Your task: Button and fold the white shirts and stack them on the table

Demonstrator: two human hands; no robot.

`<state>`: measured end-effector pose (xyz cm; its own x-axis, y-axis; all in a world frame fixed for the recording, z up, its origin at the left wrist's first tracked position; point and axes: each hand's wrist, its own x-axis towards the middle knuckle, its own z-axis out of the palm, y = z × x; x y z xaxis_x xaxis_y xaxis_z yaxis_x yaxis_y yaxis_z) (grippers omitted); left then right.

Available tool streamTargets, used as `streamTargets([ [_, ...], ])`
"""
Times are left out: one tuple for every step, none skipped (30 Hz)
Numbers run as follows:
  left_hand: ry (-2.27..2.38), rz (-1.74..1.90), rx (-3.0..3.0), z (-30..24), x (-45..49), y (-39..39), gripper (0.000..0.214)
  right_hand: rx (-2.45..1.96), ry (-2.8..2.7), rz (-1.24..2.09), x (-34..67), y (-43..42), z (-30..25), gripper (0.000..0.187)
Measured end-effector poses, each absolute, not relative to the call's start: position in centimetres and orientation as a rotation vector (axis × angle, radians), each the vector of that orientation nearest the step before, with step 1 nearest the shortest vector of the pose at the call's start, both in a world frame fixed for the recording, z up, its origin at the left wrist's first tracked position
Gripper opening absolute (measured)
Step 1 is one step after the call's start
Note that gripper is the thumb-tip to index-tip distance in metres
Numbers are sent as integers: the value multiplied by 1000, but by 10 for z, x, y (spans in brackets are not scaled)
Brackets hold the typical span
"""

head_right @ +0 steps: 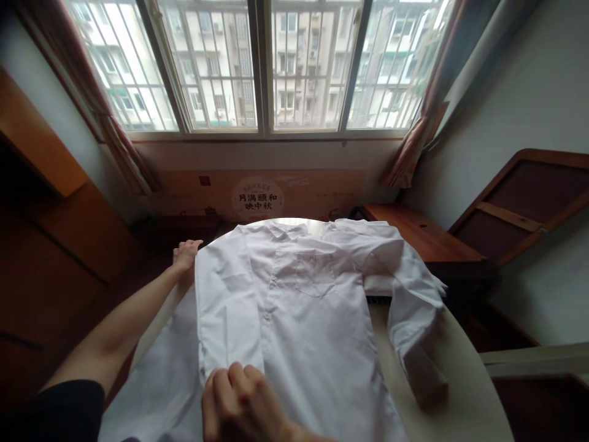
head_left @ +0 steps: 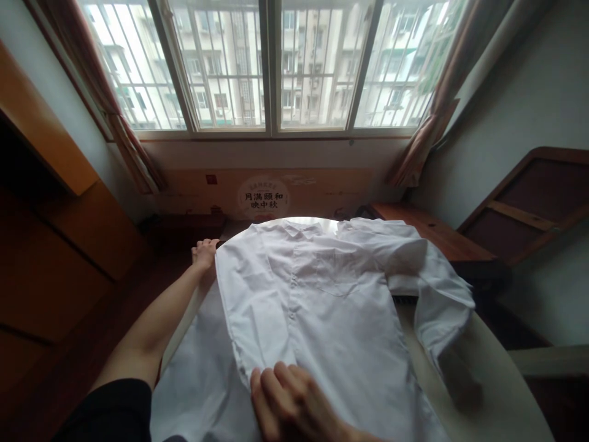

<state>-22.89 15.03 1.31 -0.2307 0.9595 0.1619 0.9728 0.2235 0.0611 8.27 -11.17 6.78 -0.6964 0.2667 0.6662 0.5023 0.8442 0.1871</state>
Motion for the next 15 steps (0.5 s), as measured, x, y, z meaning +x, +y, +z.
streamTargets([
  [-2469, -199, -1853, 10, -233, 150, 49, -572, -2355, -486, 74, -115, 52, 19],
  [-2540, -176, -1831, 7, -237, 149, 54, -592, -2345, -499, 66, -119, 37, 19],
  [-2593, -160, -1836, 5, -242, 149, 59, -614, -2336, -507, 60, -121, 24, 19],
  [-2626, -159, -1864, 6, -248, 149, 64, -631, -2338, -506, 55, -124, 12, 19],
  [-2642, -177, -1904, 7, -254, 148, 67, -643, -2351, -496, 51, -126, 1, 17],
  [-2655, -202, -1946, 11, -262, 148, 70, -648, -2378, -478, 48, -127, -9, 15],
  [-2674, -217, -1968, 16, -270, 148, 71, -653, -2416, -460, 46, -129, -17, 12],
  [-2700, -219, -1958, 23, -277, 148, 72, -647, -2459, -441, 44, -131, -24, 9],
  [-2740, -205, -1914, 31, -283, 149, 72, -630, -2507, -419, 43, -132, -31, 7],
  [-2774, -191, -1832, 39, -286, 150, 72, -605, -2558, -386, 41, -133, -36, 4],
  [-2775, -198, -1734, 46, -286, 150, 70, -584, -2610, -339, 40, -134, -39, 3],
  [-2719, -237, -1663, 52, -281, 151, 67, -560, -2661, -277, 39, -133, -40, 2],
  [-2609, -295, -1656, 55, -272, 150, 64, -532, -2703, -194, 39, -131, -38, 6],
  [-2468, -350, -1713, 56, -258, 148, 61, -494, -2734, -90, 40, -127, -33, 10],
  [-2319, -380, -1822, 54, -242, 146, 59, -473, -2739, 25, 43, -122, -24, 15],
])
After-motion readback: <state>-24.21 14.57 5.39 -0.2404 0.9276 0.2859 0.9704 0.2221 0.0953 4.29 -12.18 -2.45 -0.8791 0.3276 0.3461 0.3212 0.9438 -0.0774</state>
